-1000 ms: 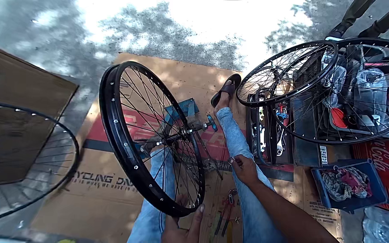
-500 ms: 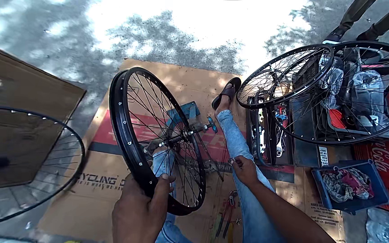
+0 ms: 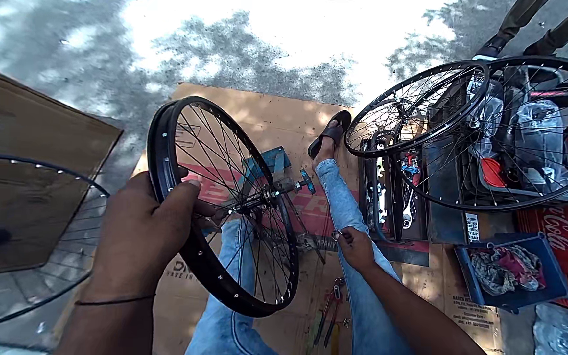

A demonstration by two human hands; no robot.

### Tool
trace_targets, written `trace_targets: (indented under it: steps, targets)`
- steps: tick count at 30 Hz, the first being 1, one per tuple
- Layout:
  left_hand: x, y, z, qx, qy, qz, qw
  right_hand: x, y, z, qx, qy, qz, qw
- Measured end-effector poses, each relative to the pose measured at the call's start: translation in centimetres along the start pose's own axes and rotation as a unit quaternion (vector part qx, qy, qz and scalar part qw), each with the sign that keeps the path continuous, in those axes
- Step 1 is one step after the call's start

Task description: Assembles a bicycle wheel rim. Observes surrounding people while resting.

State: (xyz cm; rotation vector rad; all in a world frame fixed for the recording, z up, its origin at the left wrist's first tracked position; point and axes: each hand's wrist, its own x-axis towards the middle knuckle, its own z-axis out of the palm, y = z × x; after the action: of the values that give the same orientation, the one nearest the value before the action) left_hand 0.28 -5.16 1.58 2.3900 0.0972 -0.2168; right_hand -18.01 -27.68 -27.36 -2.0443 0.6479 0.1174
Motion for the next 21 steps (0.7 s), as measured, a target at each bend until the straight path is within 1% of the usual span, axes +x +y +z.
trace_targets:
  steps: [4, 6, 8, 9, 11, 12, 13, 14, 15, 16, 18, 19, 20, 21]
  targets:
    - [2.7, 1.3, -0.3, -0.004, -0.010, -0.025, 1.000, 0.1, 0.0, -0.1, 0.004, -0.008, 0.008, 1.000]
    - [4.0, 1.5, -0.6, -0.001, -0.001, -0.034, 0.999, 0.1, 0.1, 0.1, 0.003, -0.009, 0.006, 1.000]
    - [4.8, 1.3, -1.1, -0.005, 0.013, -0.026, 1.000, 0.2, 0.2, 0.2, 0.002, -0.008, 0.006, 1.000]
    - [5.0, 0.8, -1.4, -0.018, 0.033, -0.011, 0.999, 0.2, 0.2, 0.2, 0.001, -0.006, 0.005, 1.000]
    - [4.1, -1.2, -1.7, -0.072, 0.097, 0.011, 0.993, 0.2, 0.1, 0.1, 0.002, -0.004, 0.004, 1.000]
    - [2.7, -2.5, -1.5, -0.102, 0.129, 0.020, 0.986, 0.2, 0.1, 0.1, 0.004, -0.002, 0.001, 1.000]
    - [0.9, -3.9, -1.1, -0.134, 0.149, 0.031, 0.979, 0.2, 0.1, 0.1, 0.009, 0.004, -0.006, 1.000]
    - [-1.3, -5.6, -0.3, -0.141, 0.160, 0.036, 0.976, 0.1, 0.1, 0.2, 0.016, 0.011, -0.012, 1.000]
    - [-3.8, -7.6, 0.9, -0.125, 0.149, 0.028, 0.980, 0.1, 0.2, 0.1, 0.020, 0.014, -0.014, 1.000]
    - [-6.4, -9.8, 2.3, -0.097, 0.118, 0.007, 0.988, 0.0, 0.3, 0.1, 0.022, 0.014, -0.013, 1.000]
    - [-11.3, -15.5, 6.3, -0.027, 0.021, -0.036, 0.999, 0.0, 0.5, 0.0, 0.024, 0.013, -0.014, 1.000]
    - [-13.3, -18.1, 8.4, -0.004, -0.039, -0.064, 0.997, -0.1, 0.6, 0.0, 0.027, 0.010, -0.016, 0.999]
    - [-14.9, -20.0, 10.5, 0.014, -0.087, -0.095, 0.992, -0.1, 0.7, 0.1, 0.034, 0.008, -0.017, 0.999]
    - [-15.9, -21.2, 12.6, 0.047, -0.112, -0.110, 0.986, -0.1, 0.8, 0.1, 0.044, 0.006, -0.019, 0.999]
